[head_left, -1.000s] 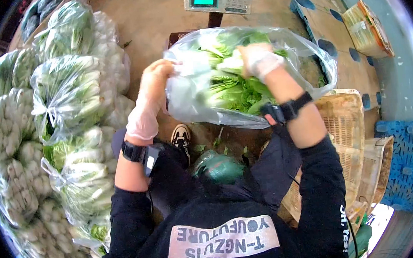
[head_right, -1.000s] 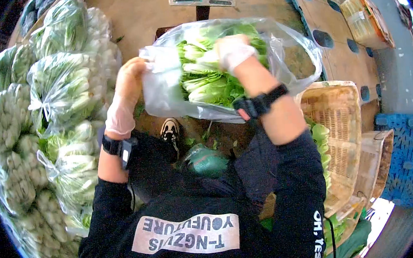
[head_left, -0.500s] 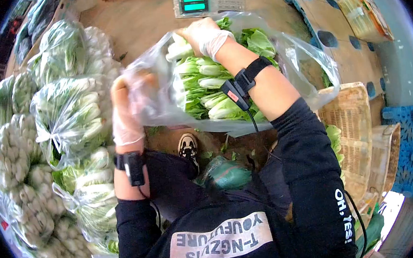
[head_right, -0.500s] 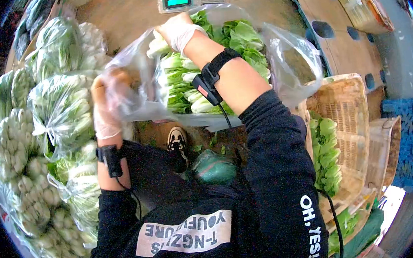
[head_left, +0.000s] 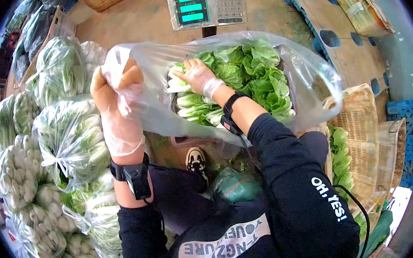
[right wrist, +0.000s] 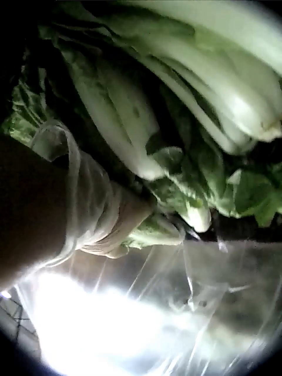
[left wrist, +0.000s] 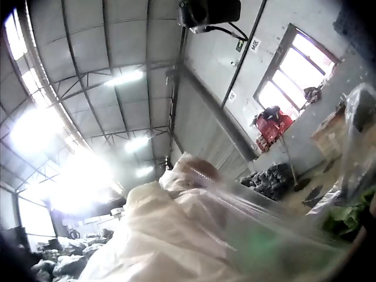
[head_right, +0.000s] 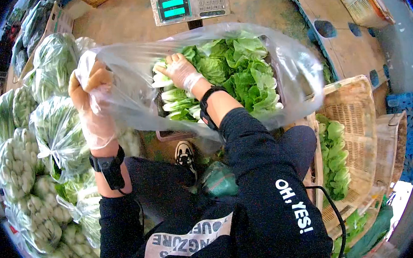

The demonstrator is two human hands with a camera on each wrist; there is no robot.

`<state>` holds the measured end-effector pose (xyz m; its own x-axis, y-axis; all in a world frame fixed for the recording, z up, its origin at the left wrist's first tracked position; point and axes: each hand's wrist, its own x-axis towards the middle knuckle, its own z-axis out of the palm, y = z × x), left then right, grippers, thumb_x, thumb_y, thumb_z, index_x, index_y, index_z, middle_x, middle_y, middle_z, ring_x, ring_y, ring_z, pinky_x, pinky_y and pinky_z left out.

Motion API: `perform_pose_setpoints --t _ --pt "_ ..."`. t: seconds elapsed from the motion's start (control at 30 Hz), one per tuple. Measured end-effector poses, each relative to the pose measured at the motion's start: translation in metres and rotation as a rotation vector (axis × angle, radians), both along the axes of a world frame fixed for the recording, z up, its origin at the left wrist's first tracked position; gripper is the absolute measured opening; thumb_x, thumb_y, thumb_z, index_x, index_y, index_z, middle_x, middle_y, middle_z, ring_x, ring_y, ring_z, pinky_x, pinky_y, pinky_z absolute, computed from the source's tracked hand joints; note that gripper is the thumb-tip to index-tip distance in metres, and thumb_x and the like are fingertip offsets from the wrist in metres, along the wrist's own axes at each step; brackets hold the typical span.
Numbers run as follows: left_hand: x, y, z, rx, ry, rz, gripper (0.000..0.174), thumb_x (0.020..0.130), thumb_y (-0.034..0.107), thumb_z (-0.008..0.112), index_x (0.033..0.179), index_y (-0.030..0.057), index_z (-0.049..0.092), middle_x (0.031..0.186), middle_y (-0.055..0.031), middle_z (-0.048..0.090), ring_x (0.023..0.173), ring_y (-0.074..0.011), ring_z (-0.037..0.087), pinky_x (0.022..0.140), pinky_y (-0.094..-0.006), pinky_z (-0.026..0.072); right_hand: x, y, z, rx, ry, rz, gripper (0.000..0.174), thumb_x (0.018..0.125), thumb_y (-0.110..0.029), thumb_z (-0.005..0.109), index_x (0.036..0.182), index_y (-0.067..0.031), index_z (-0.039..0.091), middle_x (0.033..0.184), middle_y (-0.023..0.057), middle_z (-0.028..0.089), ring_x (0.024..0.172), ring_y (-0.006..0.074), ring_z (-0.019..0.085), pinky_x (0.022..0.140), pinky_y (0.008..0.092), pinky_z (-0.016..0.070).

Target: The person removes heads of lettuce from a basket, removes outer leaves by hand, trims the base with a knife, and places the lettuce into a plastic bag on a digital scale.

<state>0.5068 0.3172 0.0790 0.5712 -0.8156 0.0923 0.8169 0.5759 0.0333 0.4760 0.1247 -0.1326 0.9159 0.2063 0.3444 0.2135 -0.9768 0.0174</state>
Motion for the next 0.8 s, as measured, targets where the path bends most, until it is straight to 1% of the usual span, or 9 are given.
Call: perform_pose_setpoints --t 0.17,0.2,0.23,0.27,0.33,0.57,0.67,0.73,0.8 --pt "-0.014 -0.004 0.003 0.042 0.015 0.018 0.015 0.082 0.017 0.052 0.081 0.0022 0.049 0.069 -0.0083 0.046 0.056 -0.0171 0.041 0.046 -0.0280 0.0385 0.018 -0.003 0.019 0.046 0.130 -0.040 0.052 0.073 -0.019 0.057 0.125 -0.0179 0.050 0.095 0.0137 0.061 0.095 0.0281 0.056 0.091 0.0440 0.0354" --pt "-0.012 -0.002 0.005 0.035 -0.055 -0.140 0.018 0.083 0.019 0.052 0.083 0.0011 0.050 0.069 -0.0087 0.046 0.055 -0.0171 0.041 0.046 -0.0274 0.0382 0.017 -0.004 0.018 0.028 0.079 -0.032 0.052 0.073 -0.019 0.057 0.125 -0.0182 0.050 0.095 0.0132 0.062 0.094 0.0284 0.057 0.090 0.0455 0.0352" --pt "-0.019 0.000 0.009 0.068 -0.047 -0.045 0.019 0.084 0.019 0.052 0.085 0.0005 0.050 0.069 -0.0090 0.046 0.055 -0.0168 0.040 0.047 -0.0271 0.0378 0.020 -0.006 0.020 0.001 0.196 -0.037 0.067 0.070 -0.031 0.064 0.132 -0.0173 0.042 0.106 0.0168 0.056 0.101 0.0294 0.052 0.092 0.0445 0.0346" --pt "-0.028 -0.001 0.011 0.105 -0.029 0.046 0.020 0.084 0.020 0.052 0.087 0.0000 0.050 0.070 -0.0092 0.046 0.054 -0.0165 0.039 0.047 -0.0268 0.0374 0.003 0.001 0.011 0.086 0.195 -0.049 0.076 0.072 -0.049 0.063 0.136 -0.0174 0.035 0.120 0.0208 0.048 0.114 0.0315 0.044 0.099 0.0481 0.0277" --pt "-0.030 0.001 0.012 0.086 0.038 0.071 0.021 0.084 0.021 0.051 0.088 -0.0003 0.050 0.071 -0.0095 0.047 0.054 -0.0164 0.038 0.047 -0.0273 0.0370 0.001 -0.002 0.002 0.061 0.296 -0.068 0.088 0.069 -0.065 0.058 0.138 -0.0171 0.030 0.129 0.0228 0.039 0.122 0.0340 0.036 0.104 0.0506 0.0209" --pt "-0.049 0.008 0.017 0.085 0.086 0.094 0.029 0.086 0.023 0.049 0.099 -0.0016 0.050 0.080 -0.0108 0.052 0.049 -0.0159 0.039 0.043 -0.0288 0.0386 0.004 -0.010 -0.016 0.164 0.254 -0.045 0.089 0.068 -0.066 0.057 0.138 -0.0167 0.030 0.128 0.0232 0.040 0.121 0.0369 0.037 0.103 0.0510 0.0208" --pt "-0.045 0.005 -0.012 0.275 -0.269 -0.022 0.028 0.083 0.021 0.049 0.099 -0.0015 0.052 0.080 -0.0121 0.054 0.045 -0.0180 0.044 0.033 -0.0302 0.0347 0.012 -0.012 -0.018 0.209 0.318 -0.038 0.090 0.067 -0.066 0.057 0.138 -0.0164 0.030 0.128 0.0242 0.040 0.122 0.0378 0.036 0.104 0.0509 0.0204" --pt "-0.041 0.003 -0.009 0.354 -0.228 0.068 0.025 0.081 0.020 0.051 0.095 -0.0007 0.052 0.078 -0.0114 0.054 0.051 -0.0187 0.046 0.039 -0.0285 0.0372 0.013 -0.011 -0.010 0.194 0.485 -0.046 0.091 0.066 -0.067 0.058 0.137 -0.0174 0.031 0.131 0.0252 0.038 0.124 0.0381 0.034 0.105 0.0515 0.0189" --pt "-0.027 0.000 -0.011 0.116 -0.154 0.004 0.023 0.080 0.019 0.052 0.094 0.0006 0.052 0.077 -0.0112 0.054 0.060 -0.0204 0.049 0.047 -0.0274 0.0403 0.013 -0.006 0.014 0.112 0.423 -0.101 0.090 0.065 -0.065 0.059 0.137 -0.0187 0.032 0.136 0.0253 0.034 0.128 0.0383 0.030 0.106 0.0538 0.0165"
